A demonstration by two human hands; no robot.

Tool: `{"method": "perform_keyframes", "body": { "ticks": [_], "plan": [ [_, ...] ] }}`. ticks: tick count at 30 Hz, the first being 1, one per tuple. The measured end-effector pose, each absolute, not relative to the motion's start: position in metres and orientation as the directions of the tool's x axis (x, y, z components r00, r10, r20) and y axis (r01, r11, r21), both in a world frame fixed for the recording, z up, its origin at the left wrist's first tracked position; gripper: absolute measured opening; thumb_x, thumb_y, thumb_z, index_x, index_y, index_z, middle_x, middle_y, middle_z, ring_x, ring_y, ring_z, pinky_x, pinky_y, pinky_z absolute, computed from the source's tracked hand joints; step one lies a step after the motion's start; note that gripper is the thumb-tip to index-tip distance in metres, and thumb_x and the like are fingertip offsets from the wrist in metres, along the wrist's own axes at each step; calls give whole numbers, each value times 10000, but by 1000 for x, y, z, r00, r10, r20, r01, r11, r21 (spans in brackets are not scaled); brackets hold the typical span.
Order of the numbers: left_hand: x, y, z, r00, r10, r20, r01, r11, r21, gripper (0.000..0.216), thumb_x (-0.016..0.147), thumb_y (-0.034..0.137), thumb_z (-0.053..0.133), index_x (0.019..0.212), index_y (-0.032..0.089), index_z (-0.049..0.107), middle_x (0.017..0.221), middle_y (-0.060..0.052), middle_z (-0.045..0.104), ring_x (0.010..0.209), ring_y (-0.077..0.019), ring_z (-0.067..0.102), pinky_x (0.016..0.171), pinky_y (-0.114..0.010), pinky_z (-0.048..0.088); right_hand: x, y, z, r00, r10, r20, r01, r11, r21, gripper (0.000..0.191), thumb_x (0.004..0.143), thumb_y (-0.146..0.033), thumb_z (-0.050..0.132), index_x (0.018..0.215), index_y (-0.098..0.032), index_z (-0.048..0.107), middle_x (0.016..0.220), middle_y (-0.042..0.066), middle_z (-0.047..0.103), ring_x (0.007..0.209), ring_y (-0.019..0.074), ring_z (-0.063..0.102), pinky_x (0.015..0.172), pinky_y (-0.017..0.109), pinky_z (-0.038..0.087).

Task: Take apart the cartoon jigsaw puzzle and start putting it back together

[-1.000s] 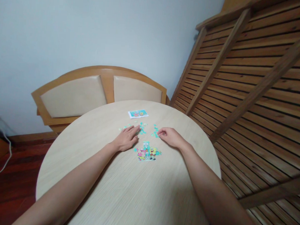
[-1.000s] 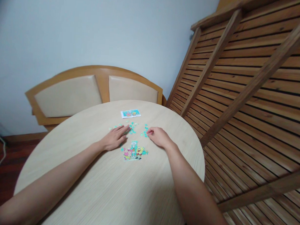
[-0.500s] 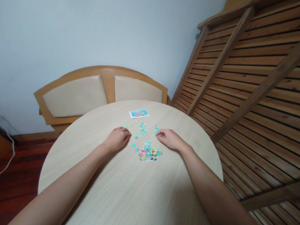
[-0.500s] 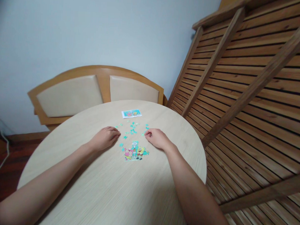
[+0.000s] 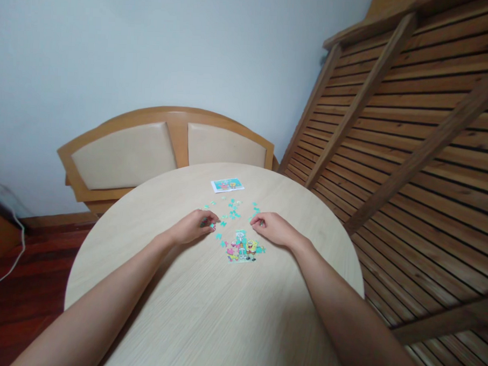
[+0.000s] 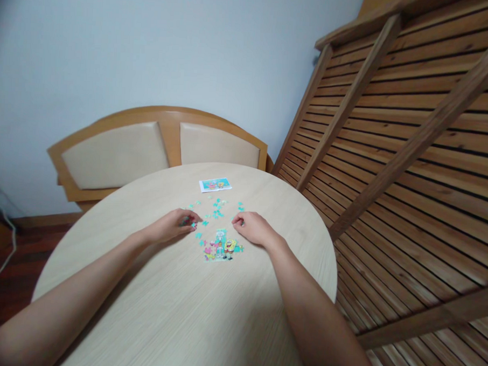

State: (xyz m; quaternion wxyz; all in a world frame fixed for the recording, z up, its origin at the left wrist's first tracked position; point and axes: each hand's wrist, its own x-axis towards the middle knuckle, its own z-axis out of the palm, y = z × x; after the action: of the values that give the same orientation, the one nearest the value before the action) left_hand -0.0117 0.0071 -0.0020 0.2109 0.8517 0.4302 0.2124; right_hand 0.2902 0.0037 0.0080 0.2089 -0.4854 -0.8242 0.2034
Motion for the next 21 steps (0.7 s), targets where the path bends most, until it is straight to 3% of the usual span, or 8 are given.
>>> {"method": "perform_keyframes", "body": {
  "ticks": [4,10,21],
  "plan": [
    [-6,4,-4,509,843,174,521,-463,717,262,834,329,640,1010,139,677,927,-66,703,842,-170,621,796,-301,488,286,3,6,-478,865,150,681,473,-558,211,851,-227,585,961,-157,751,860,50,735,721,148,610,684,254,433],
    [10,-2,-9,453,878,155,375,-345,861,263,813,330,667,980,129,637,852,-59,667,779,-150,603,743,-290,487,276,-1,6,-604,776,182,565,578,-589,188,825,-217,642,970,-159,747,883,48,727,767,150,618,718,250,451],
    [30,-11,-17,484,858,171,247,-322,914,348,823,187,623,1157,123,546,868,-36,641,745,-126,593,752,-299,508,269,-8,11,-741,650,168,468,680,-564,247,793,-219,706,1035,-195,750,1022,58,730,947,197,652,849,281,461]
  ]
}}
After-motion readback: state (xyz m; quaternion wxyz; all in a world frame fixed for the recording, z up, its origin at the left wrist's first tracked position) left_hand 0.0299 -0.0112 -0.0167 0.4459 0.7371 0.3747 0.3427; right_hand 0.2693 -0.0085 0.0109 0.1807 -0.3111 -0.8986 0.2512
